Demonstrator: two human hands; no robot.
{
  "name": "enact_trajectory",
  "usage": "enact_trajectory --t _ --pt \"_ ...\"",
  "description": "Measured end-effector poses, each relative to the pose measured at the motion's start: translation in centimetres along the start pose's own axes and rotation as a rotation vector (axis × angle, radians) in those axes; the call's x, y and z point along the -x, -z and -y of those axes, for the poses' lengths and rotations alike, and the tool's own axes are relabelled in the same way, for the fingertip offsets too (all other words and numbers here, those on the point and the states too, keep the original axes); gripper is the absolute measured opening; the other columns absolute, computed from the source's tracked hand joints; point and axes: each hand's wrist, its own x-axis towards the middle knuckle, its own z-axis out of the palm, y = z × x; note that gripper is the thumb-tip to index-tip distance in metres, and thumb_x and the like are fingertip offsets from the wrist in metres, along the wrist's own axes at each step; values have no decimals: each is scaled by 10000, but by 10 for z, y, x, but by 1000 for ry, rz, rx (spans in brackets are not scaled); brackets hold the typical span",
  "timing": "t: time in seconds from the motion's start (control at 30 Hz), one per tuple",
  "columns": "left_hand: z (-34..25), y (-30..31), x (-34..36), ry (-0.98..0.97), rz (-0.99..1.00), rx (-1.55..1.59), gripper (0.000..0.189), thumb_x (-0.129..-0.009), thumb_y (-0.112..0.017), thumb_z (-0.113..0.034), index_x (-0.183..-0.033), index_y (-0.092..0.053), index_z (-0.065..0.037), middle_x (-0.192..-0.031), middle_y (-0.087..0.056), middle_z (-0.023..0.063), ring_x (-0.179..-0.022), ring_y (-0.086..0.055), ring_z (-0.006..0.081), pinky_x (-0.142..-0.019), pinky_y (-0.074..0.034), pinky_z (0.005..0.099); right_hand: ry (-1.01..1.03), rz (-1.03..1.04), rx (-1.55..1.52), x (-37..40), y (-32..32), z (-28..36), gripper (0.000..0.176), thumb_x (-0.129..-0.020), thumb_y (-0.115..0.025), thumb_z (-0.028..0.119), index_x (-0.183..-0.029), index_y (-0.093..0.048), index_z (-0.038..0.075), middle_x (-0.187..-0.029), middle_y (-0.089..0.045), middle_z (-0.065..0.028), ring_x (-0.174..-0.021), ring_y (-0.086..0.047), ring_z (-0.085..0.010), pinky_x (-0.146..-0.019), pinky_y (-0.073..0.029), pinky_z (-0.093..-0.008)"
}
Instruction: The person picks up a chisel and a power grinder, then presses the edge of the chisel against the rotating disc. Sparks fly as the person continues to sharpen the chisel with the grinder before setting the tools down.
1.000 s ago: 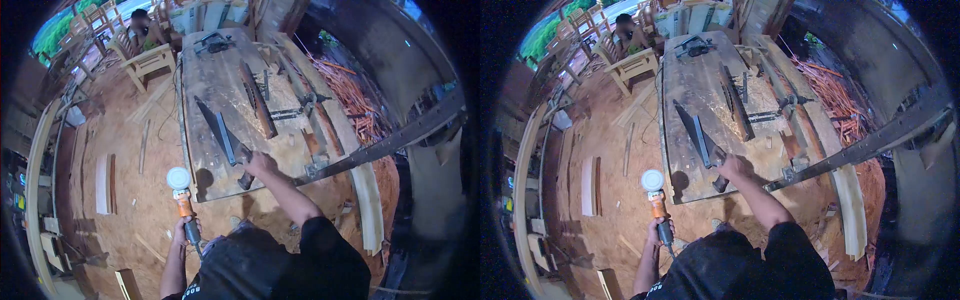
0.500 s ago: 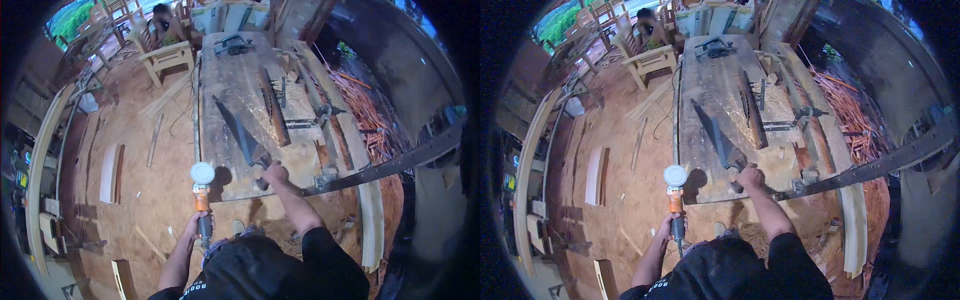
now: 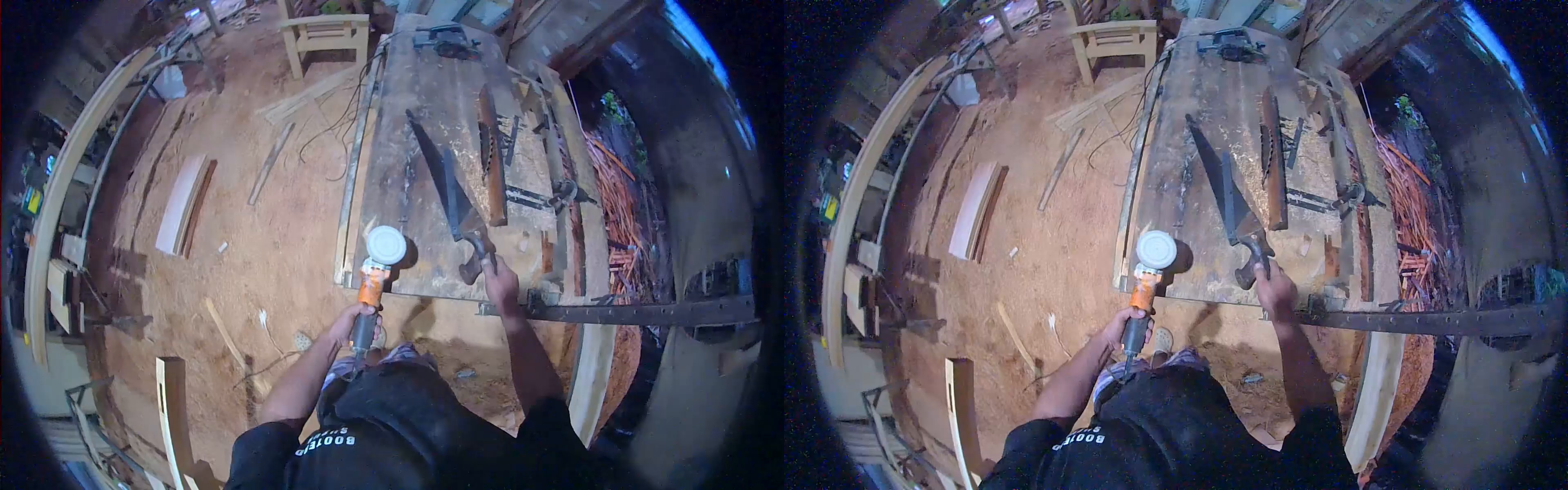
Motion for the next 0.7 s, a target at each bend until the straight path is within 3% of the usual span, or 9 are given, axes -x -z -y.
enact_trajectory --t 0.07,0.17,0.27,0.37,0.47,0.57,0.7 --pt "-2 6 1 24 34 -30 387 -878 -679 -339 -1142 -585 -73 -912 -679 91 -726 -694 246 -666 -596 411 64 69 -106 21 7 12 472 -1019 -464 465 -1259 -647 102 -1120 -692 -249 -1081 -643 -457 -920 -490 -518" --pt "0 11 -2 46 28 -32 420 -897 -682 -438 -1078 -617 -65 -885 -686 94 -701 -694 251 -656 -595 412 -60 196 -111 30 6 20 440 -1024 -470 447 -1227 -671 112 -1027 -706 -232 -1015 -676 -418 -881 -494 -509" --pt "-6 2 5 42 -15 73 525 -916 -647 -547 -1086 -614 -52 -837 -696 105 -674 -706 272 -614 -589 398 -60 289 -213 37 -4 20 383 -1026 -504 386 -1257 -641 113 -937 -708 -196 -936 -706 -363 -831 -516 -473" --pt "-2 11 -3 84 -3 67 651 -878 -659 -679 -961 -648 -33 -810 -688 103 -651 -688 256 -622 -590 402 82 210 -241 50 -2 55 371 -1018 -549 324 -1300 -595 87 -876 -698 -158 -852 -710 -317 -781 -530 -431" --pt "0 19 -6 83 21 64 646 -877 -664 -673 -940 -651 -30 -809 -692 106 -654 -691 261 -618 -592 398 293 206 -317 47 -8 66 374 -1026 -551 288 -1333 -563 75 -887 -715 -127 -735 -676 -253 -703 -520 -364" --pt "1 19 -6 60 -29 60 639 -879 -669 -665 -975 -648 -34 -825 -698 107 -664 -697 259 -625 -597 396 136 415 -478 61 16 123 371 -1031 -548 245 -1364 -545 83 -899 -707 -98 -606 -595 -162 -581 -476 -305" --pt "2 20 -6 32 -6 48 656 -881 -672 -658 -1076 -634 -34 -854 -708 111 -686 -711 256 -638 -604 392 14 661 -820 58 23 138 419 -1041 -516 218 -1430 -470 69 -883 -670 -89 -524 -517 -99 -474 -405 -261"
